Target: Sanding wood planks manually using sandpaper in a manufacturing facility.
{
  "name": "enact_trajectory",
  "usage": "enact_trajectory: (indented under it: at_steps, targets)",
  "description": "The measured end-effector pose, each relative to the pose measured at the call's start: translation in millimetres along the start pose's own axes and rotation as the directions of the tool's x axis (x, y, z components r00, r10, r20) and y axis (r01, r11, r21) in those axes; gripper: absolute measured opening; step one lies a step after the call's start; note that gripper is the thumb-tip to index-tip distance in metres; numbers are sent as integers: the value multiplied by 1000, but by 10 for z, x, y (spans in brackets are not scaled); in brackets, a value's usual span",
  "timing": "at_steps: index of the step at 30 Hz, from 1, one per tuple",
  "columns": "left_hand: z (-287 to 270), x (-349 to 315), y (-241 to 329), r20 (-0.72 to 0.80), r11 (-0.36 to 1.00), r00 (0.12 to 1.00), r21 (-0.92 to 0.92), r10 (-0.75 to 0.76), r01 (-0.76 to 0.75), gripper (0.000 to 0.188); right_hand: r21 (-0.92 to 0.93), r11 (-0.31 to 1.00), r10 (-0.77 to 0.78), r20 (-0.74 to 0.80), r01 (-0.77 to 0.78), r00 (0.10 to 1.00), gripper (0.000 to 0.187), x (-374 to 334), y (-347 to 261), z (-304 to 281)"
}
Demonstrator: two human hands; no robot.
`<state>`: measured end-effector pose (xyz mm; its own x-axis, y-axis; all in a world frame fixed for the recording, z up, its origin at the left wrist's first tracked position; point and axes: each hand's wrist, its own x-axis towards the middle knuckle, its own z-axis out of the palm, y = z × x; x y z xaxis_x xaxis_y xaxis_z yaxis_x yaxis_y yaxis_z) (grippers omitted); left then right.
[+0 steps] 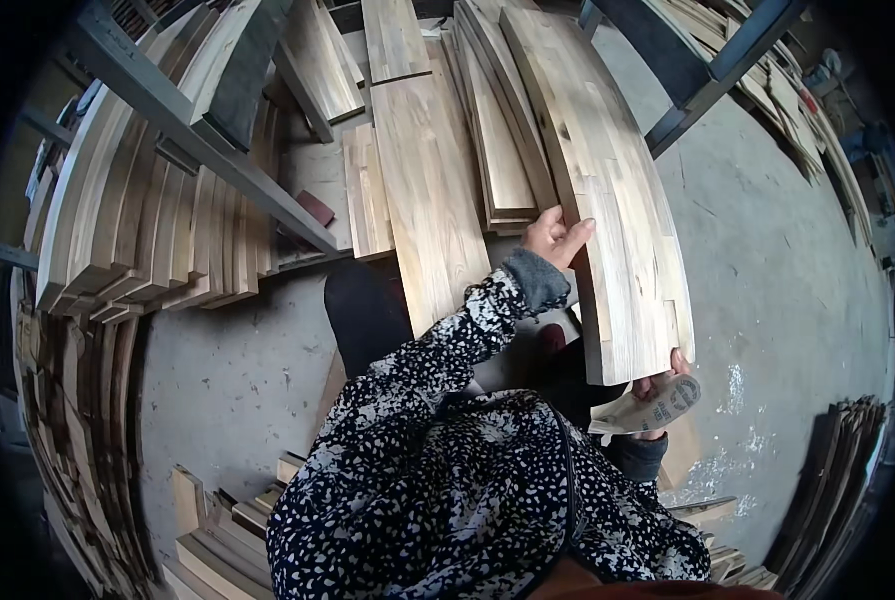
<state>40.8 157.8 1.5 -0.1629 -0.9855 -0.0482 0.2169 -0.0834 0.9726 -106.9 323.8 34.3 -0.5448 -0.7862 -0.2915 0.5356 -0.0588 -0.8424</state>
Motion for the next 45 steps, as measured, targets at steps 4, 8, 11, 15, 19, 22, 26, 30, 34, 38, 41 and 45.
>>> enact_trajectory:
  at_steps: [4,8,11,15,19,22,26,30,34,38,41,45]
  targets:
    - [-541,-36,159,145,992,984,-59,-106,115,36,-22,998,58,36,-58,998,24,141,25,8]
    - [-1374,507,287,-86,996,992,-20,-89,88,27,-45,996,77,95,-73,993,26,331,81,153]
    - [-2175,1432,131,-256,991,966,111,-44,74,24,-3,998,66,97,-66,993,30,440,110,350]
    - [-2999,2549,-55,-398,897,917,391,-36,205,36,147,984,121,-121,-103,985,44,354,80,739]
    - [-3468,3528,-345,-434,643,894,717,111,268,47,-12,999,-40,-369,38,929,48,336,243,509]
    - [-4154,3925,-417,-551,579,834,693,39,430,57,112,992,102,-361,-66,927,44,567,398,968]
    - [-4322,4615,-819,-463,658,878,623,-126,423,66,255,967,96,-303,-16,948,38,801,572,1119]
    - [-4577,4995,-941,-483,480,873,752,-65,452,75,421,906,120,-165,-40,979,35,1015,703,1219]
    - [-4118,5061,-1052,-463,554,851,653,-249,517,85,555,832,78,-69,-26,995,33,1083,789,1230]
    - [-4340,4974,-1027,-643,548,764,621,-53,560,88,721,684,41,115,-112,992,34,1200,852,1194]
    - [-4127,4890,-787,-568,751,800,439,-194,494,71,798,585,-12,189,-147,982,37,1131,860,1136]
    - [-4204,4844,-195,-384,976,907,55,-174,210,55,870,397,-69,345,-292,936,42,988,826,1065]
